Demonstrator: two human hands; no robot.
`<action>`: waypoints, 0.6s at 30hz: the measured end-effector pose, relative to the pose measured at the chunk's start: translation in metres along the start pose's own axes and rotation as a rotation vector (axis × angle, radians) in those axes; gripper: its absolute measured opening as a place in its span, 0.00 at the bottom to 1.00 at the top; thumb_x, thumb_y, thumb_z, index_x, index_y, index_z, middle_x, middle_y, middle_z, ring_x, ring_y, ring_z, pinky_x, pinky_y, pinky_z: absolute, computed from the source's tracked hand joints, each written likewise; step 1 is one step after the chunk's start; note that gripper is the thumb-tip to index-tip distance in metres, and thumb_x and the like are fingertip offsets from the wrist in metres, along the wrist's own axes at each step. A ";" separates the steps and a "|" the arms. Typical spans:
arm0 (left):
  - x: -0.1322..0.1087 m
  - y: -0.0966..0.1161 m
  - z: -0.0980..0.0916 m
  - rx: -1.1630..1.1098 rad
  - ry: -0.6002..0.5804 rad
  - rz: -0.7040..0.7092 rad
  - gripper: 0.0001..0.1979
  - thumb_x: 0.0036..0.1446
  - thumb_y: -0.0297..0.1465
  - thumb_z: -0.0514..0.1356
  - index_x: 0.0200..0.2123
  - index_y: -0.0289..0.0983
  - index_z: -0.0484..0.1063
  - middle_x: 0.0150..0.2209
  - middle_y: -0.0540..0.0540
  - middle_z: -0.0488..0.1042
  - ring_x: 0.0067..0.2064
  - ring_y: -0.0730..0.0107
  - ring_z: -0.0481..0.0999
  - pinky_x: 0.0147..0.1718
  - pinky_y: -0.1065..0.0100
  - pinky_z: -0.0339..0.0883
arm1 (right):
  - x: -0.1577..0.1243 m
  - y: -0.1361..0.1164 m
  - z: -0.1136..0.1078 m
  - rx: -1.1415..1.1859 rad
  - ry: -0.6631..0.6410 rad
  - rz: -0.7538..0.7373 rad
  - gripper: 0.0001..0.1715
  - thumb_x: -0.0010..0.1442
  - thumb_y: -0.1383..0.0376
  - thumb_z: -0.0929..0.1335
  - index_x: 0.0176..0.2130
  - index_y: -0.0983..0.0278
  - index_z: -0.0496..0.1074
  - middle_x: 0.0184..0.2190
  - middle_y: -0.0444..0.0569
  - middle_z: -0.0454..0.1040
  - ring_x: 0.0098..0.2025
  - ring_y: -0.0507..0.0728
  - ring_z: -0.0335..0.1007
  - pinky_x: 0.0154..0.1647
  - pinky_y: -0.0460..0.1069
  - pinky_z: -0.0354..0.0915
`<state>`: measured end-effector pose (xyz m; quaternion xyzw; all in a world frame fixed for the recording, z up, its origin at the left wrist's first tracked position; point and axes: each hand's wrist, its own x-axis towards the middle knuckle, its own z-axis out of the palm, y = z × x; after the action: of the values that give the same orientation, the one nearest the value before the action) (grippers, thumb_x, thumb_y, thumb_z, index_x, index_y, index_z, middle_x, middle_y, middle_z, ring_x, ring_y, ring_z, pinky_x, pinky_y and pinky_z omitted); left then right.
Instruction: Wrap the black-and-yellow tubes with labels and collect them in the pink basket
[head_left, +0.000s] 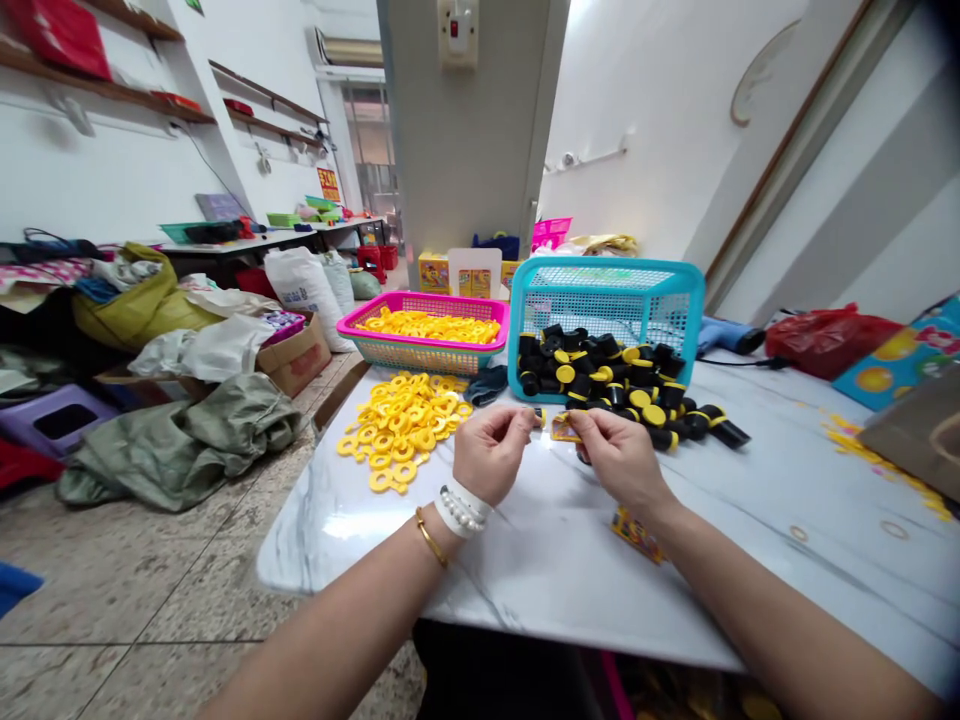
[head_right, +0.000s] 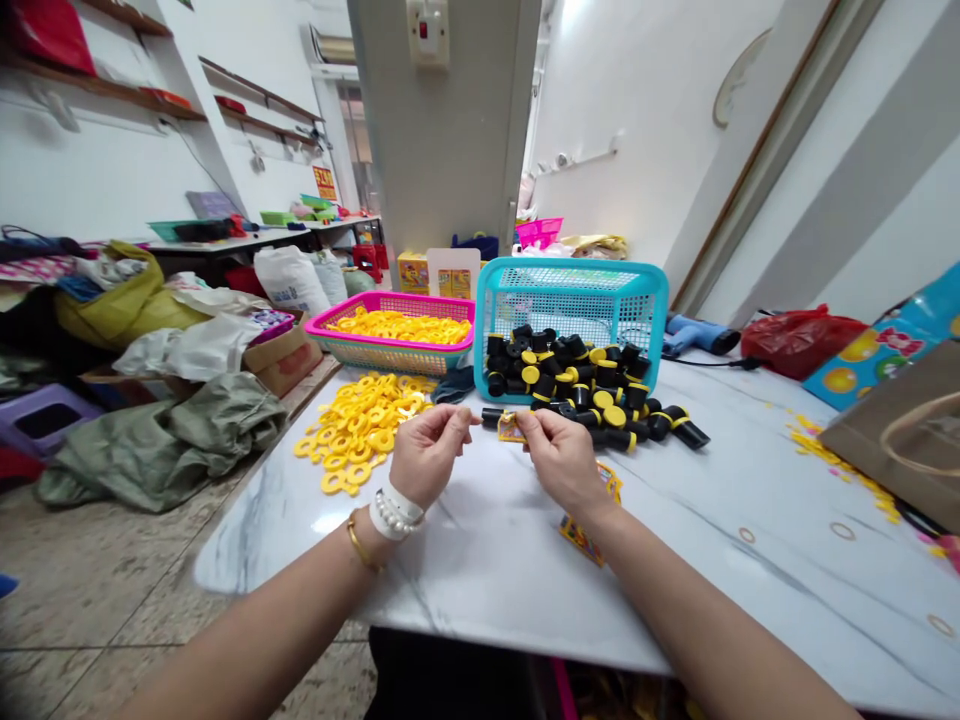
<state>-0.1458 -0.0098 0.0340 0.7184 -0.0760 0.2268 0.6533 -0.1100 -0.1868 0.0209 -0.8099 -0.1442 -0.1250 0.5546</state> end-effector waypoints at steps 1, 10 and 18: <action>-0.001 0.001 0.001 0.006 -0.009 0.014 0.16 0.59 0.41 0.59 0.32 0.34 0.79 0.22 0.49 0.72 0.24 0.75 0.68 0.25 0.73 0.63 | -0.001 0.000 -0.001 0.003 0.002 -0.008 0.28 0.62 0.45 0.65 0.25 0.64 0.70 0.18 0.41 0.62 0.21 0.50 0.55 0.21 0.46 0.52; -0.005 -0.001 0.005 0.066 -0.013 0.102 0.11 0.56 0.36 0.64 0.30 0.34 0.81 0.26 0.46 0.75 0.27 0.73 0.70 0.27 0.72 0.64 | -0.006 -0.003 0.000 -0.066 0.039 -0.082 0.27 0.64 0.47 0.65 0.25 0.64 0.70 0.18 0.41 0.62 0.22 0.50 0.54 0.23 0.47 0.51; -0.004 -0.003 0.005 0.146 -0.012 0.156 0.07 0.55 0.33 0.65 0.32 0.35 0.82 0.26 0.46 0.75 0.28 0.73 0.70 0.28 0.71 0.64 | -0.011 -0.006 0.003 -0.121 0.049 -0.163 0.26 0.64 0.48 0.65 0.25 0.64 0.70 0.21 0.43 0.65 0.25 0.51 0.58 0.26 0.47 0.53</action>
<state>-0.1471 -0.0146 0.0299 0.7573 -0.1190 0.2776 0.5790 -0.1222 -0.1827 0.0210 -0.8243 -0.1881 -0.1978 0.4960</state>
